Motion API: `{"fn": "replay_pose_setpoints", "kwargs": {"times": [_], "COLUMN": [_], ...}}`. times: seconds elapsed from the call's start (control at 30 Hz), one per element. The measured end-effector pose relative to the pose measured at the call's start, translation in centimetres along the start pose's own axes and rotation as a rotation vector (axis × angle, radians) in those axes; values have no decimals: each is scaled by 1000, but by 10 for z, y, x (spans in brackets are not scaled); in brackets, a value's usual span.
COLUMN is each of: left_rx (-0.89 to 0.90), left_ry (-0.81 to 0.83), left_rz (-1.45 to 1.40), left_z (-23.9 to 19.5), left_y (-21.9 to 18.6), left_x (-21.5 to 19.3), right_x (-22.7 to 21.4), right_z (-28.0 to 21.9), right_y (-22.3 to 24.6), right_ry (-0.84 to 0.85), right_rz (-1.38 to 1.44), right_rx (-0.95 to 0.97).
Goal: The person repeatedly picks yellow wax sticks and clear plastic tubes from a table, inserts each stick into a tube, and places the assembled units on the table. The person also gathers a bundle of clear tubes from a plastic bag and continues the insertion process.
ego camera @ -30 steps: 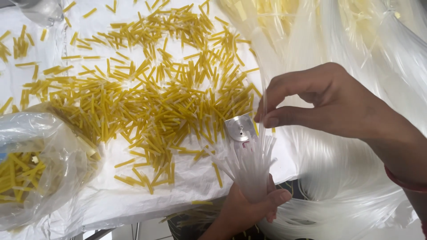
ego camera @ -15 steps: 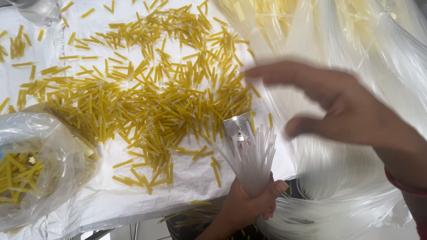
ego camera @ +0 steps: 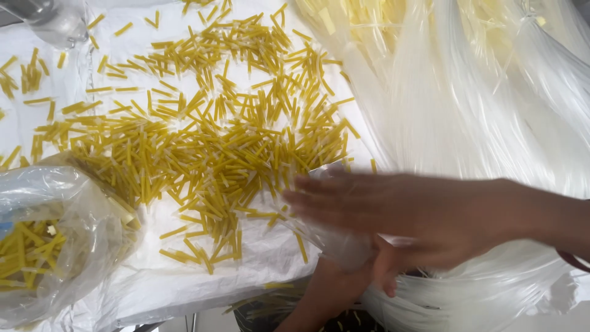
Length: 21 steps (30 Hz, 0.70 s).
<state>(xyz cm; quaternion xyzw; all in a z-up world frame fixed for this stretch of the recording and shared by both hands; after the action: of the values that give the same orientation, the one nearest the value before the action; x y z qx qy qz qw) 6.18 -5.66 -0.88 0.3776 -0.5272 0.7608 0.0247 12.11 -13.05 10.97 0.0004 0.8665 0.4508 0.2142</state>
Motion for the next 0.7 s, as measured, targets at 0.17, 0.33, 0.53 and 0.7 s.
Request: {"fn": "replay_pose_setpoints", "kwargs": {"times": [0.17,0.33,0.53,0.7], "left_rx": [-1,-24,30,25], "left_ry": [-123,-176,-118,-53], "left_rz": [-43,-38,16,17], "left_z": [-8,-8,-2,-1], "left_y": [16,15,10,5], "left_x": [-10,-14,-11,3], "right_x": [-52,-29,-26,-52], "right_z": [-32,-18,-23,-35], "right_y": [36,-11,-2,45], "right_ry": [-584,-288,-403,-611], "right_rz": [-338,71,30,-198], "right_rx": [-109,30,-44,-133]}}
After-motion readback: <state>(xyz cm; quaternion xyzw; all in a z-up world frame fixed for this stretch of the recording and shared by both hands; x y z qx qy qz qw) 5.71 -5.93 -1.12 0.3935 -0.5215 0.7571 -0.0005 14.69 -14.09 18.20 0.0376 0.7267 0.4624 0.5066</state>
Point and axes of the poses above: each hand's wrist, its own z-axis towards the middle knuckle, its own x-axis out of the palm, y = z × x, the point moved 8 cm from there along z, towards the middle knuckle, and after that the axes turned 14 degrees about y, right-handed, at the moved point
